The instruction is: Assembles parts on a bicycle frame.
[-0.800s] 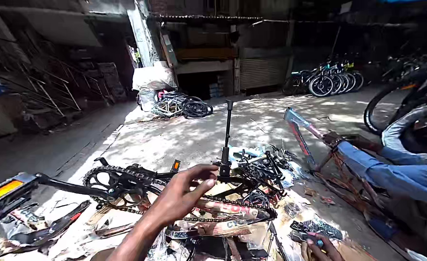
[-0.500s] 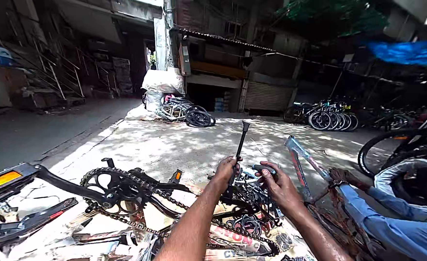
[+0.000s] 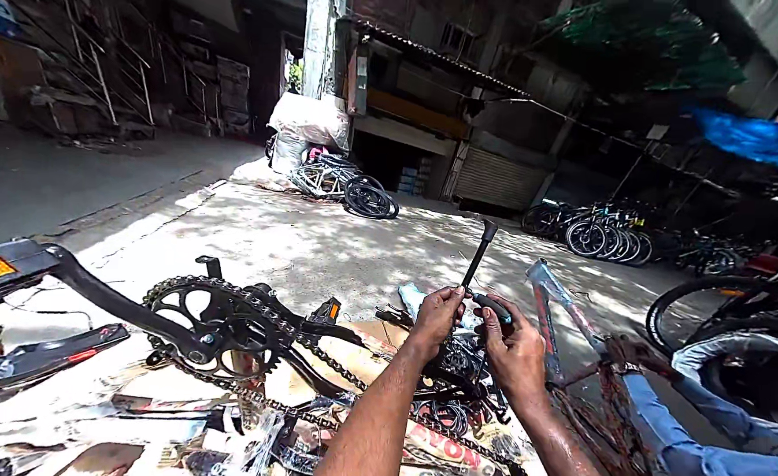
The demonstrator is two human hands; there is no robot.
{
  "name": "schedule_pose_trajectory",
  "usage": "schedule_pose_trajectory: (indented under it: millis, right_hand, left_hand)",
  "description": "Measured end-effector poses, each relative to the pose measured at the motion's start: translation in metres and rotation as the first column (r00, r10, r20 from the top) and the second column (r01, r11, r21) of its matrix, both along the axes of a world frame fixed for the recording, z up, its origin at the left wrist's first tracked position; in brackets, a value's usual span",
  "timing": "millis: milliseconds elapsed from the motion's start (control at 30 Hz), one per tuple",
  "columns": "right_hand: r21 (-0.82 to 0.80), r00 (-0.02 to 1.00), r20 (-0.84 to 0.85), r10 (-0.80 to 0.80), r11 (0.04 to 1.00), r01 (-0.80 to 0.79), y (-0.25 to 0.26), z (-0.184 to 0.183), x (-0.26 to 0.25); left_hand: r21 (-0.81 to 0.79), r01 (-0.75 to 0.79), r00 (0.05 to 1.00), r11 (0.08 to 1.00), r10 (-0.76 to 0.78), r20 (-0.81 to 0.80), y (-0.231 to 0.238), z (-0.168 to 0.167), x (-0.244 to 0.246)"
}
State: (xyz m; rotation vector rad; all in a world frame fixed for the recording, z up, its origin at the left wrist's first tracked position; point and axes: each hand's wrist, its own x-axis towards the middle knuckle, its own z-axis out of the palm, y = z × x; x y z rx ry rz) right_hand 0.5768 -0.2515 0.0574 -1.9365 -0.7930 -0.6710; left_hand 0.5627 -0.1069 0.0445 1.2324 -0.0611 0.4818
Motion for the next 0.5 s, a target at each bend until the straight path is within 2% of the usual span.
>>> schedule_pose_trajectory:
  millis: [67,133,167,200,267,333,400,467,500]
  right_hand:
    - [0.049,0.99,-0.133,0.049,0.998,-0.043,0.006,0.009,-0.01]
    - [0.184,0.94,-0.297,0.166,0.976,-0.115,0.011,0.018,-0.023]
    - [0.206,0.929,-0.319,0.189,0.97,-0.126,0.013,0.022,-0.026]
    - [0.123,0.955,-0.266,0.133,0.987,-0.103,0.013,0.024,-0.024]
    - [-0.153,1.0,-0.017,-0.022,0.988,0.019,0.005,0.026,-0.014]
    - [-0.26,0.994,0.105,-0.037,0.964,0.063,0.001,0.029,-0.01]
    - [-0.241,0.999,-0.026,0.035,0.97,-0.04,-0.001,0.035,-0.009]
    - [-0.081,0.947,-0.261,0.185,0.974,-0.212,0.002,0.036,-0.009]
    - [-0.034,0.928,-0.306,0.211,0.972,-0.232,0.004,0.035,-0.01]
  left_hand:
    - [-0.042,0.016,1.0,0.999,-0.015,0.021,0.002,-0.003,0.007]
    - [-0.09,0.045,0.998,0.995,-0.04,0.05,0.003,-0.007,0.017]
    - [-0.106,0.052,0.997,0.993,-0.047,0.054,0.003,-0.008,0.018]
    - [-0.117,0.053,0.998,0.992,-0.047,0.051,0.003,-0.007,0.017]
    - [-0.126,0.056,0.998,0.99,-0.051,0.043,0.002,-0.006,0.016]
    - [-0.119,0.045,0.998,0.992,-0.04,0.044,0.001,-0.005,0.015]
    - [-0.109,0.046,0.998,0.993,-0.042,0.04,0.002,-0.005,0.015]
    - [-0.082,0.059,0.998,0.995,-0.057,0.024,0.004,-0.007,0.017]
    - [-0.066,0.068,0.998,0.996,-0.067,0.015,0.004,-0.007,0.017]
